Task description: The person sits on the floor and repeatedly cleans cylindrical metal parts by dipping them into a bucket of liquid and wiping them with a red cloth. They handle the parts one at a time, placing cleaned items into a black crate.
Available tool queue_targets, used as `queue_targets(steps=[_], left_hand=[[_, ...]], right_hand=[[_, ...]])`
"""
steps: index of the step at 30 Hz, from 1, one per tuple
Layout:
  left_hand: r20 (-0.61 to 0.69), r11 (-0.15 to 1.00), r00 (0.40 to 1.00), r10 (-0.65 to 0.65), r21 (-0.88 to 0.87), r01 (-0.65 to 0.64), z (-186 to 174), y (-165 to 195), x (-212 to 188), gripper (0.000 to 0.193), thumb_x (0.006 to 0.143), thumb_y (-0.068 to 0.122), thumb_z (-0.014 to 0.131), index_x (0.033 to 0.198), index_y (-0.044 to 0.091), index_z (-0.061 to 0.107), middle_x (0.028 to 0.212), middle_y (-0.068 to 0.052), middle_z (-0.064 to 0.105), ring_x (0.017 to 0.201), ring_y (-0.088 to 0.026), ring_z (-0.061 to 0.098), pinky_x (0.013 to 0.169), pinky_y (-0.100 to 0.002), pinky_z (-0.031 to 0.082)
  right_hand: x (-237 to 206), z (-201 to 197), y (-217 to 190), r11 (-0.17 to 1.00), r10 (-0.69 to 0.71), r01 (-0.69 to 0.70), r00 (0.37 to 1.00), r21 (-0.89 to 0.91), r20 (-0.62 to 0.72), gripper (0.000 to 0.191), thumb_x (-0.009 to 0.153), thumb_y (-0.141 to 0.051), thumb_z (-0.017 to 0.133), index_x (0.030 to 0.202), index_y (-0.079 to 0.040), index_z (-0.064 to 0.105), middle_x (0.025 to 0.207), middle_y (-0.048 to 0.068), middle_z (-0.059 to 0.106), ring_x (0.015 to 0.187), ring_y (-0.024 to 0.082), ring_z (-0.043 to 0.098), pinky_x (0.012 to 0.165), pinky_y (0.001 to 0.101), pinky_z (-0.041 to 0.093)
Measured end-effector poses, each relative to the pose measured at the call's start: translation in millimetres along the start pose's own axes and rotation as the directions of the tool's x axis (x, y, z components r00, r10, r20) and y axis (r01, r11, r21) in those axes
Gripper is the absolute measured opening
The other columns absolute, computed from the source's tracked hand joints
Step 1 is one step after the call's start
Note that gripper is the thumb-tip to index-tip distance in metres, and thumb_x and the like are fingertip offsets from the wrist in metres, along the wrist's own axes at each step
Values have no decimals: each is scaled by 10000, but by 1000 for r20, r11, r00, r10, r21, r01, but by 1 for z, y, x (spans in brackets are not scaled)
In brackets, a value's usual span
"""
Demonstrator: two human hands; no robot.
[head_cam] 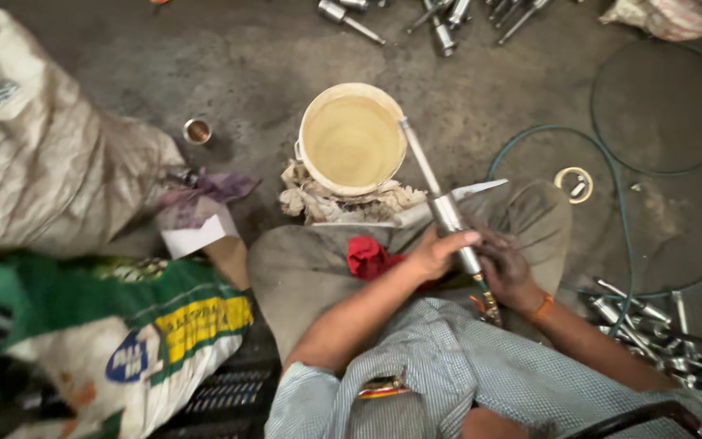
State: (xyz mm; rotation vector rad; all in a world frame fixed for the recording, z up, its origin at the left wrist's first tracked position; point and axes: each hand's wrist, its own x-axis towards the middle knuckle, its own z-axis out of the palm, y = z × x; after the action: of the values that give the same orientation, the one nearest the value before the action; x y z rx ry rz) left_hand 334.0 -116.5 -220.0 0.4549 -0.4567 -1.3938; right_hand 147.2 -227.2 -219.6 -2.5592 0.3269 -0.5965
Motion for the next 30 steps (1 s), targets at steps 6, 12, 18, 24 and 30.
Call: queue_targets(steps=[6, 12, 18, 24, 30], left_hand=[[142, 991, 984, 112, 54, -121, -43, 62, 18, 467, 1038, 346, 630, 1214, -85, 653, 1376, -292, 650, 1330, -371, 610, 1198, -486, 445], [271, 963, 958, 90, 220, -153, -83, 108, 20, 649, 1038, 447, 584, 1410, -85, 562, 1498, -259, 562, 1450, -354, 527, 1280, -488, 370], [257, 964, 958, 126, 195, -179, -118, 139, 30, 698, 1040, 499, 560, 1431, -80, 547, 1514, -246, 554, 1436, -354, 536, 1269, -477, 384], [207, 970, 969, 132, 175, -170, -141, 157, 37, 757, 1031, 559, 532, 1427, -85, 556, 1505, -244, 564, 1432, -356, 543, 1266, -474, 392], [152, 979, 980, 129, 140, -150, -152, 165, 44, 770, 1021, 580, 528, 1413, -81, 572, 1488, -247, 577, 1410, -357, 559, 1254, -475, 401]], right_hand=[[71, 8, -9, 956, -294, 291, 945, 37, 147, 821, 767, -442, 842, 1386, -23, 501, 1380, 208, 562, 1205, 404, 562, 987, 526, 471], [120, 26, -8, 939, -343, 320, 906, 127, 248, 891, 791, -646, 739, 1417, -55, 509, 1455, 195, 498, 1267, 381, 556, 1012, 521, 447], [166, 43, -6, 953, -301, 292, 880, 80, 367, 852, 839, -628, 612, 1473, -70, 495, 1500, 176, 499, 1314, 367, 558, 1069, 536, 433], [205, 51, -3, 960, -278, 240, 844, 140, 459, 817, 861, -587, 648, 1466, -62, 487, 1503, 189, 490, 1317, 376, 535, 1073, 515, 412], [235, 52, -6, 977, -214, 183, 808, 111, 549, 879, 792, -587, 717, 1468, -68, 499, 1500, 166, 512, 1328, 355, 544, 1075, 503, 424]])
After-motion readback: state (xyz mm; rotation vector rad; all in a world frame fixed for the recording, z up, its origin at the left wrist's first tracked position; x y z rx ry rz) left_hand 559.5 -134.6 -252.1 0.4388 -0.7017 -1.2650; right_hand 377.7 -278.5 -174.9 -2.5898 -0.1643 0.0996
